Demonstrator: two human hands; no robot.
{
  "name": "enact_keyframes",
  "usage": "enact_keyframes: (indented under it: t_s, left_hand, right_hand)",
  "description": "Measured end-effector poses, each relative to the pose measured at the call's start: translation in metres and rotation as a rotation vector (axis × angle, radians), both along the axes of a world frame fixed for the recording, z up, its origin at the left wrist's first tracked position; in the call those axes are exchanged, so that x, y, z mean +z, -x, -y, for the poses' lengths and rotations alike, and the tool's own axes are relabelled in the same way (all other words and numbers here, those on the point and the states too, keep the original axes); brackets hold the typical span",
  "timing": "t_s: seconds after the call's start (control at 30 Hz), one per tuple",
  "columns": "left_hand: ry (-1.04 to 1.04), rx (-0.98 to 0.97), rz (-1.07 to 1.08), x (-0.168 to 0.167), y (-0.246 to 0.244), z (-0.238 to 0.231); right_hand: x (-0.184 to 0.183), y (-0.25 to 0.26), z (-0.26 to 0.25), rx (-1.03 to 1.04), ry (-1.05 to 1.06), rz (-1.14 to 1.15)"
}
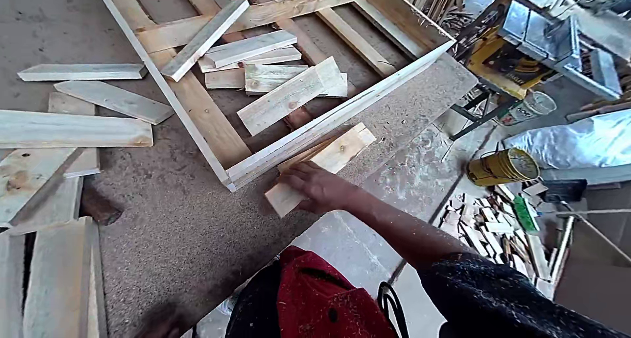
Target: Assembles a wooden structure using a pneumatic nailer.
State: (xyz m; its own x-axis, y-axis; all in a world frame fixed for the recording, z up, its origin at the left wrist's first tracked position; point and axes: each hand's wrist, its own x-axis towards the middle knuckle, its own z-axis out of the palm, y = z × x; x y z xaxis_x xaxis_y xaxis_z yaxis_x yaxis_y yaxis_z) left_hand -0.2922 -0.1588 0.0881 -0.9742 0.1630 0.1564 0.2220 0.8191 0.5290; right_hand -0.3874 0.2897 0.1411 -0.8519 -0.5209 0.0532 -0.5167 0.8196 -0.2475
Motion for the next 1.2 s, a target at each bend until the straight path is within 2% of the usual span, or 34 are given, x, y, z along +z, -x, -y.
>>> enact_keyframes:
  t_s: [0.1, 0.2, 0.3, 0.43, 0.5, 0.6, 0.73, 0.8, 0.87, 0.93, 1.0, 1.1, 1.17, 1.2]
  left_hand:
    - [-0.04, -0.099, -0.015, 0.016, -0.001, -0.012]
    - [0.012, -0.219, 0.025, 0.013, -0.001, -0.003]
    - [0.001, -0.198, 0.109, 0.009, 0.001, -0.004]
    - [-0.086, -0.085, 0.138, -0.023, -0.006, 0.015]
    - [-0.196, -0.068, 0.125, -0.027, -0.004, 0.024]
    - [-0.337, -0.09, 0.135, -0.022, 0.004, 0.034]
    - [-0.398, -0.027, 0.151, 0.011, 0.006, 0.05]
    - [-0.39, 0.005, 0.107, 0.03, 0.007, 0.069]
    - [-0.339, 0.024, 0.053, 0.039, 0.009, 0.091]
    - [-0.281, 0.03, 0.012, 0.034, 0.014, 0.111]
    - [-0.229, 0.018, 0.025, 0.027, 0.018, 0.127]
    - [-0.146, -0.023, 0.025, 0.022, 0.017, 0.133]
    - [-0.082, -0.074, -0.013, 0.019, 0.018, 0.131]
    - [-0.043, -0.095, -0.037, 0.017, 0.019, 0.129]
  right_hand:
    - [-0.013, -0.008, 0.074, 0.105, 0.065, -0.026]
    - [-0.018, -0.014, 0.146, 0.202, 0.152, 0.019]
    - [0.001, -0.017, 0.198, 0.259, 0.23, 0.001]
    - [0.043, -0.023, 0.238, 0.227, 0.37, -0.097]
    - [0.067, -0.024, 0.253, 0.155, 0.484, -0.171]
    - [0.095, -0.024, 0.27, -0.027, 0.806, -0.322]
    - [0.121, -0.024, 0.277, -0.312, 1.305, -0.28]
    - [0.112, -0.01, 0.277, -0.454, 1.527, -0.25]
    - [0.082, 0.0, 0.268, -0.663, 1.66, -0.168]
    - [0.041, -0.007, 0.251, -0.926, 1.684, -0.016]
    - [0.002, -0.026, 0.237, -1.102, 1.66, 0.143]
    - [-0.026, -0.052, 0.222, -1.299, 1.593, 0.334]
    - [-0.032, -0.065, 0.209, -1.317, 1.374, 0.455]
    - [-0.03, -0.07, 0.201, -1.301, 1.166, 0.51]
